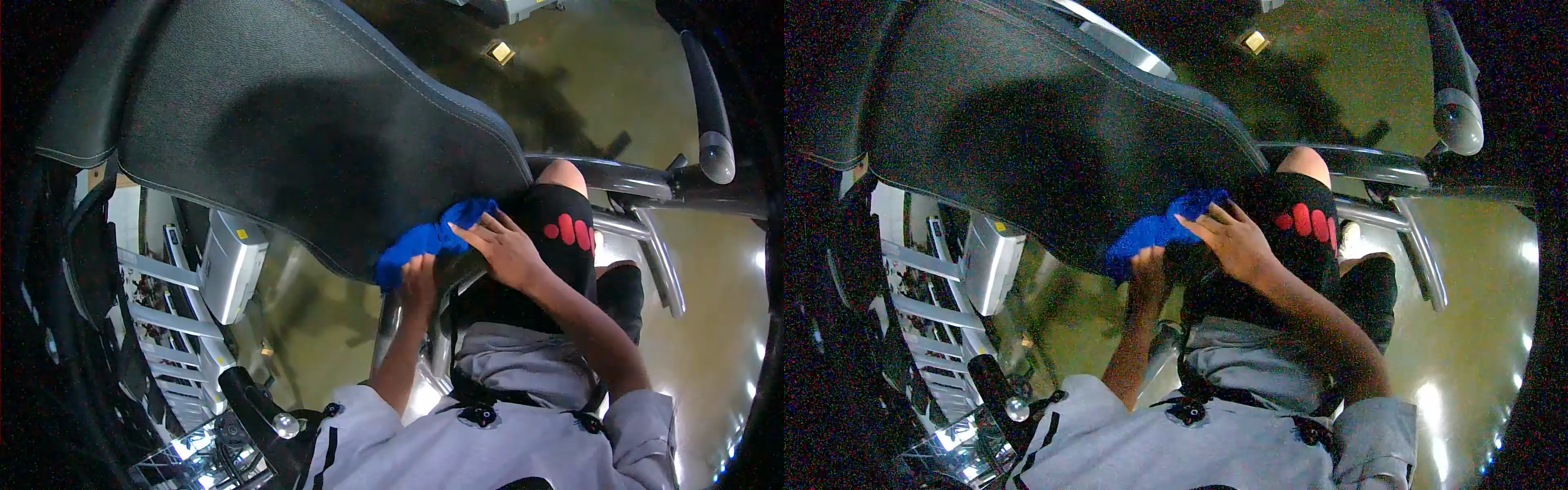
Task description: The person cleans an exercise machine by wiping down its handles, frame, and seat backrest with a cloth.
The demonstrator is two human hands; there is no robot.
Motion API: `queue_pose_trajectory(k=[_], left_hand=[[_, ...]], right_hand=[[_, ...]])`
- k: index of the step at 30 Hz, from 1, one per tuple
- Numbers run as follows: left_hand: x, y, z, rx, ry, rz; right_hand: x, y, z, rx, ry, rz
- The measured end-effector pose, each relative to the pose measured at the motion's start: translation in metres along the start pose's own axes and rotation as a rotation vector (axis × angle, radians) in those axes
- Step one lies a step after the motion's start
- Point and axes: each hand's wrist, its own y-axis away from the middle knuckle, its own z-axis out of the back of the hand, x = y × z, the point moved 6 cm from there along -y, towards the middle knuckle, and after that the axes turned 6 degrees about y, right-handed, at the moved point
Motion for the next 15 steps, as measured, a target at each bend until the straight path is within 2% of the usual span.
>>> queue_pose_trajectory(k=[1,2,3,4,5,7,9,10,11,13,14,15], left_hand=[[0.002,0.010,-0.026,0.001,0.000,0.000],[-0.002,0.023,-0.045,-0.192,0.051,-0.085],[-0.015,0.025,-0.035,-0.385,0.102,-0.170],[-0.004,0.027,-0.042,0.032,0.142,-0.093],[-0.008,0.024,-0.040,0.034,0.140,-0.103],[-0.008,0.009,-0.025,-0.003,0.025,0.035],[0.000,-0.022,-0.016,0.235,-0.179,-0.083],[-0.013,-0.037,0.008,0.058,-0.319,-0.208],[-0.011,-0.054,0.025,-0.054,-0.169,-0.114],[-0.032,-0.086,0.065,-0.041,-0.212,0.075],[-0.043,-0.097,0.084,-0.136,-0.209,0.106],[-0.046,-0.106,0.084,-0.132,-0.210,0.102]], right_hand=[[0.001,0.001,0.002,0.001,0.000,-0.001],[0.002,0.003,0.003,0.040,0.010,-0.014],[0.002,0.005,0.005,0.078,0.020,-0.027],[0.001,0.005,0.007,0.073,0.021,-0.032],[0.003,0.004,0.010,0.034,0.034,-0.012],[0.007,0.000,0.018,-0.012,0.043,-0.006],[0.006,-0.010,0.035,-0.076,-0.001,-0.045],[0.007,-0.017,0.041,-0.077,-0.001,-0.051],[0.005,-0.024,0.050,-0.101,0.008,-0.114],[0.001,-0.035,0.062,-0.126,0.014,-0.181],[0.000,-0.039,0.069,-0.175,0.001,-0.179],[-0.001,-0.040,0.074,-0.224,-0.012,-0.177]])
